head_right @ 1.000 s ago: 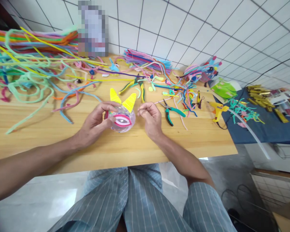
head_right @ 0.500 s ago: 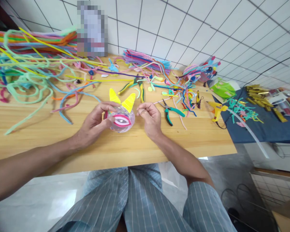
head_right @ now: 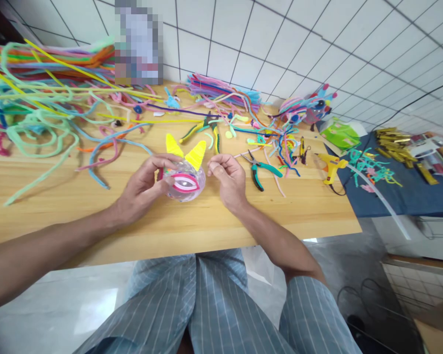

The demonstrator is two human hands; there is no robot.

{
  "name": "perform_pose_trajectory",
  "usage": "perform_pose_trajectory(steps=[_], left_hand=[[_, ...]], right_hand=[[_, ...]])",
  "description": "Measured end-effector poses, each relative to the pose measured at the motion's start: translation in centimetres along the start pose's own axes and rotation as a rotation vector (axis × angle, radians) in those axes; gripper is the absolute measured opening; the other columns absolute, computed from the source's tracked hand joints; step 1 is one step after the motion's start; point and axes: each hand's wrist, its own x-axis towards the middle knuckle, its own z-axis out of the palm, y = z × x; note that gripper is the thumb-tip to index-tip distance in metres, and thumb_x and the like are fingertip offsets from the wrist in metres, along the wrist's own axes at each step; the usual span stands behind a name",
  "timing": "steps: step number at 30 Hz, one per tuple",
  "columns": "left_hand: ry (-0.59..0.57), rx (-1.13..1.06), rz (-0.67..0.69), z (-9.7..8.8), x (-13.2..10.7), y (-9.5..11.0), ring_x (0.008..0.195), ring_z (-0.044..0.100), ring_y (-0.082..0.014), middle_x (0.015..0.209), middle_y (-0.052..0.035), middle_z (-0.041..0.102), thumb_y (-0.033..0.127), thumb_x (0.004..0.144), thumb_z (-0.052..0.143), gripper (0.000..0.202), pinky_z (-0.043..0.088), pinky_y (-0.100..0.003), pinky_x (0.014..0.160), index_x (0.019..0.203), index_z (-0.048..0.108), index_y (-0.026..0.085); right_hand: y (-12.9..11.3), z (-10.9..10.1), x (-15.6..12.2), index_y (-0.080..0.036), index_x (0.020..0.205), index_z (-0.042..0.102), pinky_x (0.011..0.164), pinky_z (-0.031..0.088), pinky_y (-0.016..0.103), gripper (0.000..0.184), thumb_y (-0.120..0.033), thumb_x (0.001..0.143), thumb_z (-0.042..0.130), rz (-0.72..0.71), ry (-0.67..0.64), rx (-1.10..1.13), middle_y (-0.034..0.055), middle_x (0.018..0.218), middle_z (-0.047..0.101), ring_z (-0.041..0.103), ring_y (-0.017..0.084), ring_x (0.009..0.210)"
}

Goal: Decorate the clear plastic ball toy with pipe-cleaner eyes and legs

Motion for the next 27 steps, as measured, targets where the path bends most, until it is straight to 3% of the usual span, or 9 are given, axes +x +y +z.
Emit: perform_pose_trajectory(steps=[6,10,27], left_hand=[[-0.008,-0.013,-0.003,0.05,0.03,-0.21,0.12,0.063,-0.0245,0.14,-0.0083,0.067,0.043,0.107,0.065,0.021,0.049,-0.042,0.102,0.122,0.065,0.028],[-0.004,-0.004,-0.01,0.07,0.07,-0.16,0.121,0.064,-0.0255,0.14,-0.009,0.067,0.045,0.107,0.065,0.022,0.05,-0.045,0.105,0.121,0.065,0.028],[-0.004,0.001,-0.011,0.03,0.14,-0.06,0.129,0.063,-0.0265,0.141,-0.0088,0.067,0.049,0.107,0.063,0.025,0.049,-0.047,0.114,0.121,0.065,0.028]], right_hand=[[0.56,-0.26,0.45,-0.026,0.084,0.068,0.067,0.053,0.026,0.042,-0.05,0.07,0.1,-0.009,-0.005,0.023,-0.0056,0.082,0.068,0.058,0.01,0.068],[0.7,-0.55,0.65,-0.026,0.085,0.068,0.07,0.053,0.025,0.039,-0.043,0.072,0.1,-0.01,-0.007,0.008,-0.0051,0.089,0.066,0.057,0.009,0.071],[0.42,-0.64,1.06,-0.026,0.086,0.069,0.068,0.052,0.028,0.028,-0.036,0.073,0.092,0.015,0.04,0.042,-0.0042,0.082,0.065,0.057,0.012,0.068]])
